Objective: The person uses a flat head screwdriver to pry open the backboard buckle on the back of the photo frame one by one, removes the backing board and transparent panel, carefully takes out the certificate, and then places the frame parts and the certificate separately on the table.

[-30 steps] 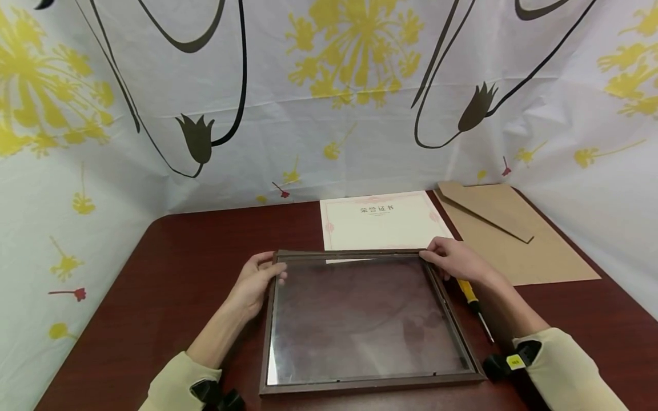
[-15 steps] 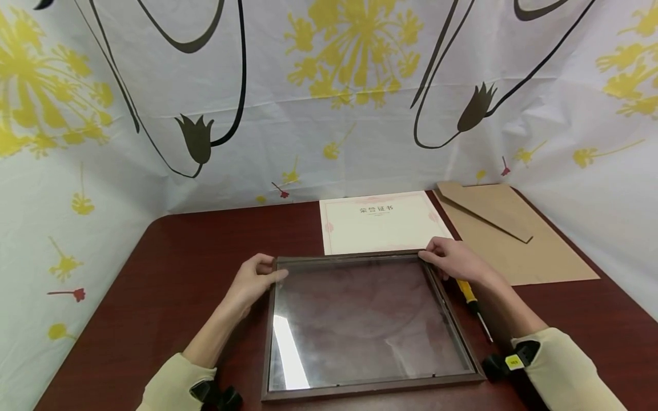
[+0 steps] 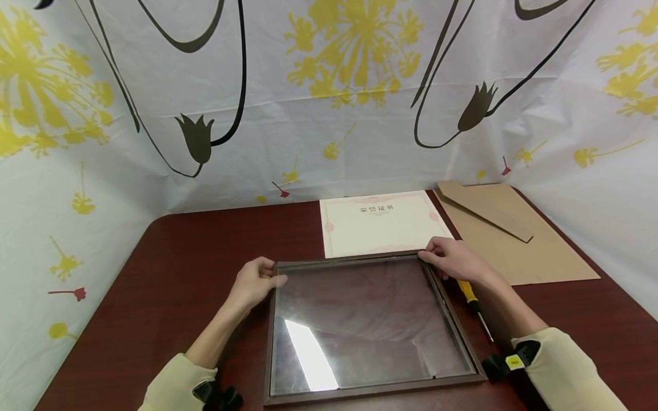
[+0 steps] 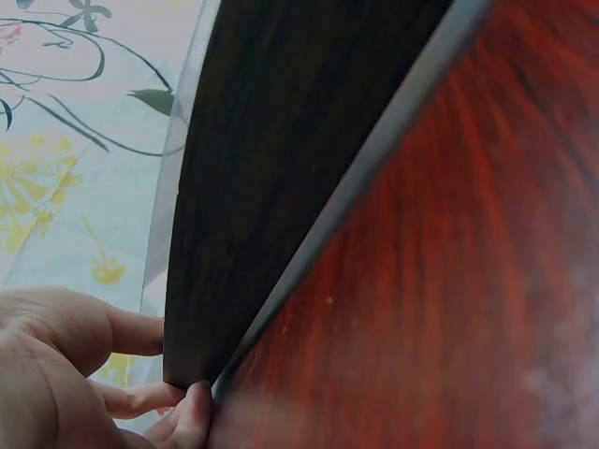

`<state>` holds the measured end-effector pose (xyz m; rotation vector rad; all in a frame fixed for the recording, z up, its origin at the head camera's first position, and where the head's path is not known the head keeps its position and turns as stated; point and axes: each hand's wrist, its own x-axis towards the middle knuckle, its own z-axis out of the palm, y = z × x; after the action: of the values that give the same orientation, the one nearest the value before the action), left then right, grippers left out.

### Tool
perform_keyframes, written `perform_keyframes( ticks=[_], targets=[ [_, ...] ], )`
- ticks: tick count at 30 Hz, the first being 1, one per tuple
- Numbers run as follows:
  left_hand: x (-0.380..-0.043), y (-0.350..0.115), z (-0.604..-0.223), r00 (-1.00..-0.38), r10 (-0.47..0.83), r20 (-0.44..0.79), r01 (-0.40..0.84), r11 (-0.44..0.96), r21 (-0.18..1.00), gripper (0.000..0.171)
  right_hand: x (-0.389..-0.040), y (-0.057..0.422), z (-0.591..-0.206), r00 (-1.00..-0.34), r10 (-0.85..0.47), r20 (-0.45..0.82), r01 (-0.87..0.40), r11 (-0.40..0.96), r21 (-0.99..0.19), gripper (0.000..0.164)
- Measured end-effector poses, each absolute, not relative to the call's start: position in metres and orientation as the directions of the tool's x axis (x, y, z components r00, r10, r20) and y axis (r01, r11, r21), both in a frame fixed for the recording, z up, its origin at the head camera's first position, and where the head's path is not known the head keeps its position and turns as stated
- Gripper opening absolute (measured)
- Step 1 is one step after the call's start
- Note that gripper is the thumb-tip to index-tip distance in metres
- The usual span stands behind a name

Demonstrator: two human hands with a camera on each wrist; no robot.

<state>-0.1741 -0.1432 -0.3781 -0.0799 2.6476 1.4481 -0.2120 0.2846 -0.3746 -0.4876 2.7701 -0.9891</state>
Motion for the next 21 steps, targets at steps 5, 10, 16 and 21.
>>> perform_keyframes(
  ticks=[5, 10, 16, 21],
  targets=[
    [-0.176, -0.146, -0.380, -0.991, 0.025, -0.134, -0.101, 0.524, 0.846, 0.039, -0.213, 0.285, -0.376, -0.933, -0.358, -0.027, -0.260, 0.725, -0.638, 0.024],
    [-0.179, -0.148, -0.379, -0.995, 0.039, -0.089, -0.058, 0.493, 0.868, 0.034, -0.212, 0.285, -0.375, -0.933, -0.357, -0.030, -0.257, 0.723, -0.641, 0.024],
    [-0.183, -0.153, -0.376, -0.984, 0.166, -0.062, 0.012, 0.411, 0.911, 0.017, -0.211, 0.285, -0.374, -0.934, -0.354, -0.046, -0.244, 0.726, -0.643, 0.025],
    [-0.184, -0.156, -0.373, -0.951, 0.286, -0.117, -0.051, 0.226, 0.973, 0.028, -0.210, 0.285, -0.373, -0.935, -0.352, -0.051, -0.241, 0.733, -0.636, 0.025]
  ],
)
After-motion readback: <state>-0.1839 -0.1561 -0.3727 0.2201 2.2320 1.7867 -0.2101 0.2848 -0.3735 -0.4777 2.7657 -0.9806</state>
